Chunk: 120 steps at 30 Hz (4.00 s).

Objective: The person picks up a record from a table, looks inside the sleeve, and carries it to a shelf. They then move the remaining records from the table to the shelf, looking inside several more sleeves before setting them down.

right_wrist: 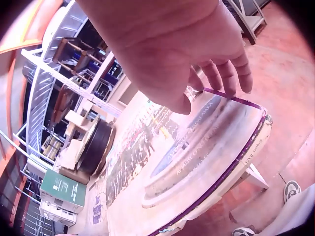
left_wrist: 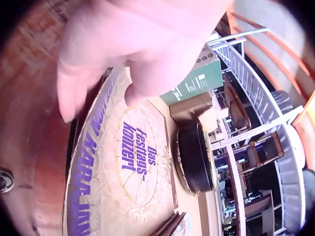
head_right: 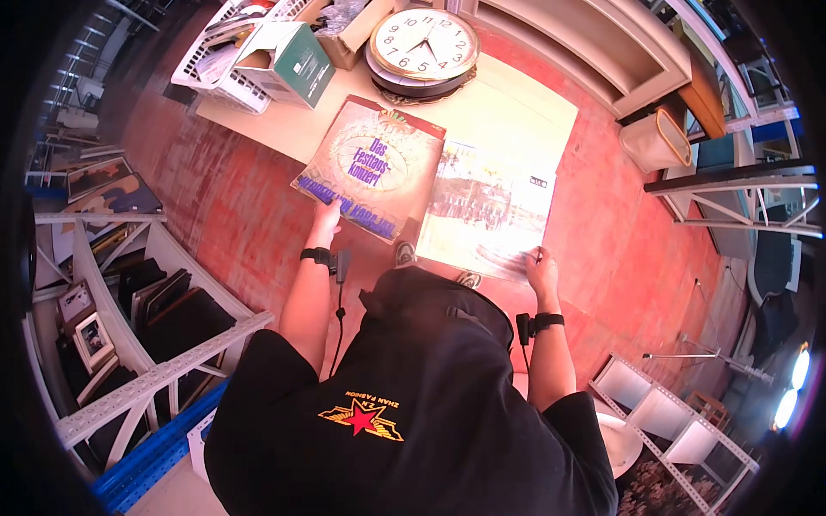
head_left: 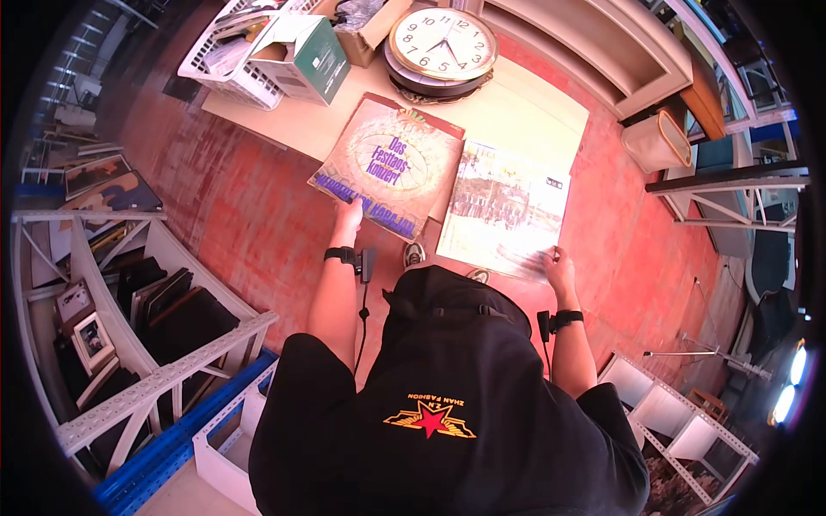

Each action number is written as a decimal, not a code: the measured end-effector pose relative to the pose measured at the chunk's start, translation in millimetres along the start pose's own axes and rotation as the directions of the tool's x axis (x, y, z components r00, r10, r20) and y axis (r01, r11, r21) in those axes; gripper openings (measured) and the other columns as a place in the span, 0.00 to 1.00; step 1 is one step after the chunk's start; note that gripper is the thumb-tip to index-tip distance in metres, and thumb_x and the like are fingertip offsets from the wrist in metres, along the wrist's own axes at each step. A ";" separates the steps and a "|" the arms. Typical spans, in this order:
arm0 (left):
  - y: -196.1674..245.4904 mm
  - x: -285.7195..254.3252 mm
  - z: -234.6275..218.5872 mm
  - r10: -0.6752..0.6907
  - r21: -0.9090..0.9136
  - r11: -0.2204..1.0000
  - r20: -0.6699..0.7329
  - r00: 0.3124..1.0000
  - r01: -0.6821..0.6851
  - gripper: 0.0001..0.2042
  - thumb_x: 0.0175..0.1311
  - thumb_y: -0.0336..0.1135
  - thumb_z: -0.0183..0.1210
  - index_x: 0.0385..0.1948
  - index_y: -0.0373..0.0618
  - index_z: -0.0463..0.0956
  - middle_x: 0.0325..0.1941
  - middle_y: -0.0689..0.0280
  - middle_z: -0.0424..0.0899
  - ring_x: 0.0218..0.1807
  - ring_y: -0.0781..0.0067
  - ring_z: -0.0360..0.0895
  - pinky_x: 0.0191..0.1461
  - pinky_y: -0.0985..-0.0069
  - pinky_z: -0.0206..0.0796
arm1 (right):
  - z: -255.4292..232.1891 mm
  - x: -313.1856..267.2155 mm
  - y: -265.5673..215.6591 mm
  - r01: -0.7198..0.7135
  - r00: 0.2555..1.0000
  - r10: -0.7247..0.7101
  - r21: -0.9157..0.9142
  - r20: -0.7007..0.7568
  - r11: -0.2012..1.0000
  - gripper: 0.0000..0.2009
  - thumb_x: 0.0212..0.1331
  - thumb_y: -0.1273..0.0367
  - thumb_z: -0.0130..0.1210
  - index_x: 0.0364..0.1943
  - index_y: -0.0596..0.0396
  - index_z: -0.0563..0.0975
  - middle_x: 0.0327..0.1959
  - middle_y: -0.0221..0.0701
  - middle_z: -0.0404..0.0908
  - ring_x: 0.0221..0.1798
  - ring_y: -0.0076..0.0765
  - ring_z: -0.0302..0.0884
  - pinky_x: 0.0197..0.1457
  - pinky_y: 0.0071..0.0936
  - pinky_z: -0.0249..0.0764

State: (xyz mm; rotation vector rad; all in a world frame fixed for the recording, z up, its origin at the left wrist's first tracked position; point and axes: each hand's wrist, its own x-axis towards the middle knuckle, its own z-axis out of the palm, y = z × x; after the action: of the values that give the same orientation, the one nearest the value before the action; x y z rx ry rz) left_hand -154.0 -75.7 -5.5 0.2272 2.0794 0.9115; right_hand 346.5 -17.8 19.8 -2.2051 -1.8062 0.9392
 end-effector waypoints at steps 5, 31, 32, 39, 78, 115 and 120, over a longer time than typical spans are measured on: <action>-2.0 -22.0 -11.1 -0.091 -0.070 0.991 0.260 0.961 0.113 0.26 0.65 0.42 0.50 0.60 0.36 0.58 0.59 0.47 0.69 0.51 0.49 0.76 0.49 0.53 0.71 | 12.0 1.8 16.8 0.098 0.985 -0.108 -0.074 -0.137 0.992 0.22 0.51 0.63 0.58 0.49 0.61 0.75 0.34 0.48 0.81 0.39 0.50 0.80 0.44 0.38 0.75; 17.5 -70.1 64.7 -0.041 0.349 0.909 0.619 0.785 -0.228 0.22 0.68 0.48 0.48 0.55 0.42 0.70 0.52 0.59 0.78 0.46 0.63 0.77 0.51 0.68 0.69 | 3.4 9.3 9.7 -0.191 0.963 0.039 0.573 0.267 0.797 0.12 0.57 0.68 0.57 0.29 0.67 0.73 0.18 0.35 0.73 0.15 0.32 0.72 0.14 0.29 0.69; 18.2 -73.0 75.8 -0.008 0.344 0.893 0.657 0.754 -0.289 0.21 0.68 0.47 0.48 0.55 0.43 0.71 0.52 0.60 0.78 0.47 0.64 0.77 0.52 0.69 0.68 | 5.4 11.4 14.0 -0.223 0.951 0.045 0.579 0.304 0.784 0.13 0.58 0.67 0.57 0.30 0.67 0.73 0.18 0.35 0.73 0.16 0.32 0.73 0.16 0.29 0.70; -52.2 -6.0 159.8 0.185 0.261 0.719 0.822 0.539 -0.644 0.16 0.62 0.26 0.51 0.53 0.34 0.72 0.49 0.60 0.80 0.49 0.72 0.76 0.56 0.74 0.66 | -1.3 5.4 4.4 -0.255 0.938 0.060 0.562 0.341 0.787 0.13 0.62 0.65 0.54 0.36 0.66 0.74 0.23 0.34 0.76 0.19 0.29 0.74 0.18 0.27 0.71; 116.8 -167.9 151.7 0.456 -0.108 0.810 0.734 0.503 -0.577 0.25 0.63 0.37 0.56 0.60 0.35 0.65 0.48 0.52 0.79 0.50 0.66 0.77 0.52 0.73 0.68 | -177.0 -58.5 -86.5 0.393 0.893 -0.351 0.110 -0.281 0.913 0.11 0.62 0.67 0.52 0.29 0.63 0.70 0.21 0.43 0.71 0.23 0.32 0.69 0.29 0.29 0.66; 171.1 -258.3 192.4 0.869 -0.213 0.325 0.452 0.202 -0.921 0.36 0.52 0.30 0.58 0.67 0.43 0.55 0.70 0.40 0.49 0.72 0.41 0.48 0.73 0.58 0.43 | -156.9 -67.6 -131.4 0.509 0.843 -0.520 0.521 -0.141 0.685 0.22 0.62 0.77 0.38 0.62 0.59 0.66 0.61 0.44 0.71 0.67 0.41 0.64 0.67 0.31 0.59; 181.3 -260.3 186.2 0.896 -0.084 0.107 0.440 0.060 -0.991 0.26 0.49 0.32 0.58 0.56 0.52 0.73 0.70 0.37 0.47 0.72 0.38 0.48 0.71 0.56 0.47 | -150.0 -63.9 -130.2 0.544 0.824 -0.536 0.518 -0.181 0.661 0.23 0.61 0.77 0.37 0.63 0.58 0.66 0.60 0.46 0.72 0.65 0.43 0.66 0.66 0.32 0.62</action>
State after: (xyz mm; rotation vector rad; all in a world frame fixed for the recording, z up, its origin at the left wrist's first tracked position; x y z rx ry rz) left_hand 124.7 35.0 207.5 2.0296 1.3817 1.1579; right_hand 313.5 -0.9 225.2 -1.2108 -1.7305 1.1051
